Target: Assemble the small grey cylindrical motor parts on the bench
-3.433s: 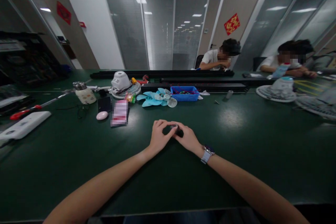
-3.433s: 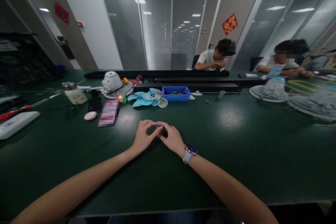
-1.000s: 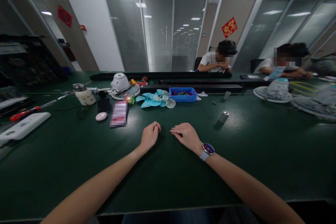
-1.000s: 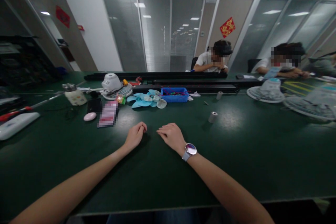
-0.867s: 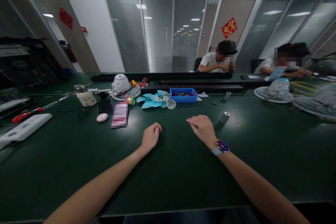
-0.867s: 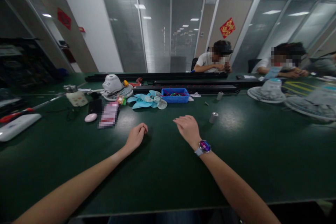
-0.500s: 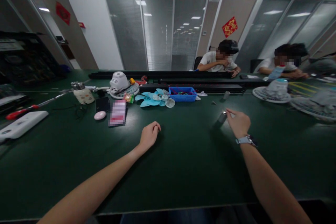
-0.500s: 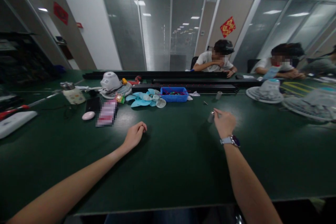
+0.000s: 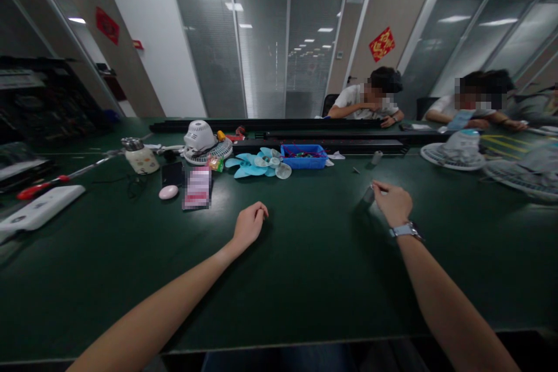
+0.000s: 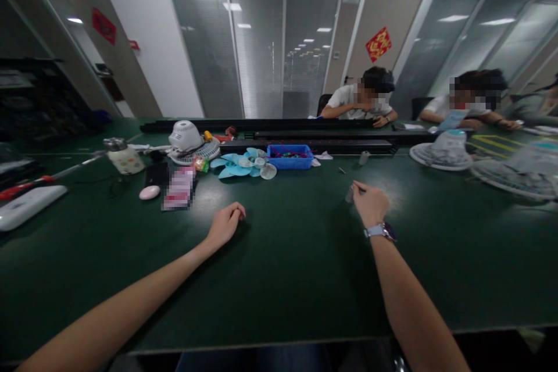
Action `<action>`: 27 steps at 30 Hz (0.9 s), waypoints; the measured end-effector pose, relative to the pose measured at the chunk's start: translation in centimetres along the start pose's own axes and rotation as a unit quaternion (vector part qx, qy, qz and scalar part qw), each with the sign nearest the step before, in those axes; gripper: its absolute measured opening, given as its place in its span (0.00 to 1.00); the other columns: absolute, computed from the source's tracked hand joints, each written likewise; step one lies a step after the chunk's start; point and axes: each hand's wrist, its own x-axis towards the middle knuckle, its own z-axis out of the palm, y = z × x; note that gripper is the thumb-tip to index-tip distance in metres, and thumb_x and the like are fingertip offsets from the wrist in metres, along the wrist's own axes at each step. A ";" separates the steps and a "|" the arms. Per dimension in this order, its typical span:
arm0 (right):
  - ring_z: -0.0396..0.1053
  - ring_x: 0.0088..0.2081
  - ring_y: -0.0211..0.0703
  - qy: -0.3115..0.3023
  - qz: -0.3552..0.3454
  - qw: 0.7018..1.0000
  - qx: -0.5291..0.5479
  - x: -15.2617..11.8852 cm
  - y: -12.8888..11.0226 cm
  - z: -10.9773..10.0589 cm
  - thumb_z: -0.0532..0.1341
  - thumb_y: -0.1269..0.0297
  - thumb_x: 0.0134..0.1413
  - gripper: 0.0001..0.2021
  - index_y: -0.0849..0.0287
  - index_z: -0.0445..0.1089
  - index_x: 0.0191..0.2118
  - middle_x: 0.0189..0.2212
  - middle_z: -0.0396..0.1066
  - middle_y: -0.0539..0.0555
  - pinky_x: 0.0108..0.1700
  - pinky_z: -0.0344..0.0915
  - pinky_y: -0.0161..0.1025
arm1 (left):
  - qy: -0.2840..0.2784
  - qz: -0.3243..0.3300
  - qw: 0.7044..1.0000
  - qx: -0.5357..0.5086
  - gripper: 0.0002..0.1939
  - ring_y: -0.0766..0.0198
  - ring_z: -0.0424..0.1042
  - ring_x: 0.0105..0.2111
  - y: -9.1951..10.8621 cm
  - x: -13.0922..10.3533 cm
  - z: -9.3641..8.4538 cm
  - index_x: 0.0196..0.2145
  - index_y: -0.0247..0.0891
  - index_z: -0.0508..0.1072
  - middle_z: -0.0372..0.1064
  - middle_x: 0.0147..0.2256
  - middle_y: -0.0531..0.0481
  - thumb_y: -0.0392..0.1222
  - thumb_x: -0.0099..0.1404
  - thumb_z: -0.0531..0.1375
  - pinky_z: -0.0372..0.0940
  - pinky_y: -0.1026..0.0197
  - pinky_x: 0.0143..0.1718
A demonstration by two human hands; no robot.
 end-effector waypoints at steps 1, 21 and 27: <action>0.74 0.34 0.53 -0.004 0.004 1.000 0.002 0.0 0.0 0.0 0.56 0.52 0.57 0.20 0.54 0.78 0.47 0.34 0.78 0.61 0.34 0.65 0.43 | -0.001 -0.001 1.000 -0.001 0.13 0.63 0.68 0.27 0.0 0.0 0.0 0.28 0.40 0.71 0.67 0.25 0.54 0.37 0.64 0.48 0.58 0.63 0.31; 0.75 0.36 0.49 -0.095 -0.121 0.952 0.264 -5.7 -6.9 1.0 0.62 0.47 0.52 0.37 0.54 0.55 0.66 0.41 0.76 0.57 0.41 0.70 0.46 | -0.003 0.059 0.998 0.007 0.14 0.61 0.69 0.32 0.6 -0.4 -0.1 0.34 0.39 0.73 0.71 0.30 0.51 0.35 0.66 0.48 0.60 0.61 0.36; 0.72 0.46 0.48 -0.237 -0.276 0.854 0.371 -12.8 -13.7 -0.2 0.65 0.56 0.53 0.37 0.47 0.51 0.67 0.44 0.74 0.52 0.51 0.68 0.51 | 0.001 0.173 0.985 0.015 0.16 0.57 0.66 0.45 2.3 -1.4 -0.3 0.53 0.42 0.70 0.71 0.43 0.46 0.44 0.70 0.52 0.61 0.56 0.49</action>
